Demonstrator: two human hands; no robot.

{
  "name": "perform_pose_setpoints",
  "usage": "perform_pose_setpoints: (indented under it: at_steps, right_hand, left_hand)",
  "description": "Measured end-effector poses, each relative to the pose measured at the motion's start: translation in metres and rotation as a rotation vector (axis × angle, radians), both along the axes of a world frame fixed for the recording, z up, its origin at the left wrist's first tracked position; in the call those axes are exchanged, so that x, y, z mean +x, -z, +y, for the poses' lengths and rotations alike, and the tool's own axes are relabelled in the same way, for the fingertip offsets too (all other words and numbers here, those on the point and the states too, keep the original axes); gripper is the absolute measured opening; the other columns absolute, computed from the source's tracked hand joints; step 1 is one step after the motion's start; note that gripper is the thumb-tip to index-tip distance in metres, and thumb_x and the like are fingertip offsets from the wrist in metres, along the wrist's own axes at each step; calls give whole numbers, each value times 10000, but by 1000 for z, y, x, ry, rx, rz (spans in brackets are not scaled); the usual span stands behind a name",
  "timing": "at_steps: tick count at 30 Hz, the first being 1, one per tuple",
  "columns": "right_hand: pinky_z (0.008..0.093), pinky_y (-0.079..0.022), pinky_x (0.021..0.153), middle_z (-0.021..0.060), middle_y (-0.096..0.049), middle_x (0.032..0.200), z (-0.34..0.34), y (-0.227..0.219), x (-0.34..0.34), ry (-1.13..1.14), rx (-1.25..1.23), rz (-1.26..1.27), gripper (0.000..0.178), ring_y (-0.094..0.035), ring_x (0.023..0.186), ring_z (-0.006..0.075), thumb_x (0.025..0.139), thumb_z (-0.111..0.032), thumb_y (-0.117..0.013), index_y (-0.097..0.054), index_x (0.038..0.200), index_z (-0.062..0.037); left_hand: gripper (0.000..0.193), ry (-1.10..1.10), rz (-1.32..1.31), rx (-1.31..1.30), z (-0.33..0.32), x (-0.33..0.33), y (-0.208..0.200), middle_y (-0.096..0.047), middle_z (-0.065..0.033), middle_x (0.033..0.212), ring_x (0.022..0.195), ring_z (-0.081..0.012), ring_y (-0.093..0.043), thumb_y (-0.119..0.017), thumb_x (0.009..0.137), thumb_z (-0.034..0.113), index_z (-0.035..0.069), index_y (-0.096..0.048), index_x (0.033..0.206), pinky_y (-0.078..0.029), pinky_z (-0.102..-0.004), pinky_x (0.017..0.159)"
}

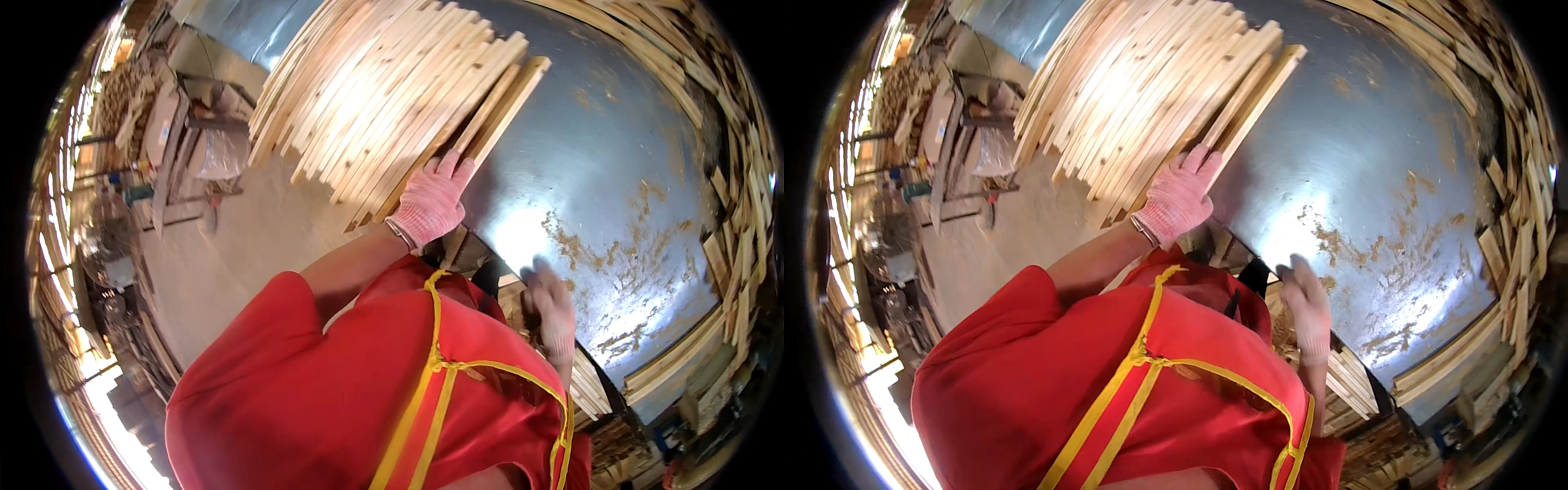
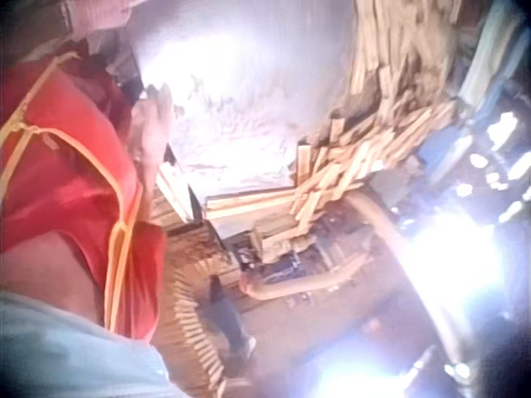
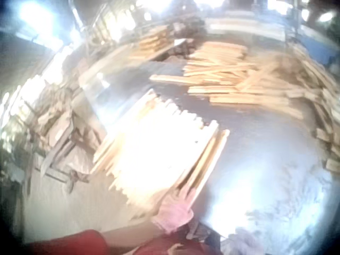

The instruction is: The person picks up thin wooden planks from a large pile on a metal table and stacks them neatly into a separate pile. The person wears pink gloves and a red shirt with yellow straps. Another person is visible in the background working with similar materials.

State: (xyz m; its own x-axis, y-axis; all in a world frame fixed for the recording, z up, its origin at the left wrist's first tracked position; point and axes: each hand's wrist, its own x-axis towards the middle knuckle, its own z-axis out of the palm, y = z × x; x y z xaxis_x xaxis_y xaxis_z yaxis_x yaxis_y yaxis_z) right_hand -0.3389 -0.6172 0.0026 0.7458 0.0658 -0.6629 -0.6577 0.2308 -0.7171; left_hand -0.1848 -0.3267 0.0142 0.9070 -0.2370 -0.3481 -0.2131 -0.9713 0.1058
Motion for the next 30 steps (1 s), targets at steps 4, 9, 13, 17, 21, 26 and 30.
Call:
perform_pose_setpoints:
  at_steps: [4,9,13,17,21,26,30]
  right_hand:
    - [265,-481,738,48,-617,868,111,10,132,-185,-423,-260,775,-562,782,128,957,-324,-740,-442,1516,121]
    - [358,-532,884,172,-702,1182,201,45,198,-314,-457,-194,902,-652,993,226,935,-368,-786,-338,1581,74]
    - [353,-543,897,197,-661,1384,197,39,192,-264,-297,-171,905,-666,1103,246,953,-337,-790,-306,1621,34]
    - [340,-542,923,209,-641,1415,197,17,190,-205,-404,-97,960,-660,1161,243,957,-289,-798,-230,1663,28]
    - [369,-538,987,248,-607,1437,175,40,196,-218,-378,-154,1016,-643,1204,259,963,-276,-810,-157,1674,39]
    - [386,-569,972,210,-637,1328,187,12,200,-185,-192,-105,940,-652,1150,267,959,-160,-789,-201,1681,-30]
    - [335,-555,994,207,-632,1365,184,47,199,-73,-174,-120,875,-648,1170,233,977,-66,-731,-196,1667,-5]
  left_hand:
    - [667,132,-180,-58,63,-28,9,-471,-106,1551,1322,-318,-553,-672,884,226,130,-471,1513,-452,-469,1094]
    - [318,-114,-107,-432,180,-101,-2,-659,-127,1168,1077,-331,-665,-724,872,218,135,-688,1177,-544,-489,932]
    - [487,-459,463,-383,205,-139,20,-705,-117,1204,1069,-322,-695,-726,935,353,164,-660,1379,-573,-451,920]
    - [693,-986,717,-1057,160,-138,69,-712,-120,1227,1042,-254,-686,-754,939,479,98,-574,1491,-574,-392,863]
    - [656,-1089,886,-1464,149,-114,90,-684,-136,1162,1070,-231,-644,-797,915,450,35,-587,1377,-557,-362,843]
    - [490,-782,540,-1288,161,-98,19,-696,-98,1154,1053,-174,-627,-716,990,439,53,-670,1289,-521,-362,965]
    - [574,-960,1011,-1709,175,-27,-39,-710,-72,1121,925,-147,-661,-674,1029,391,19,-563,1453,-552,-377,912]
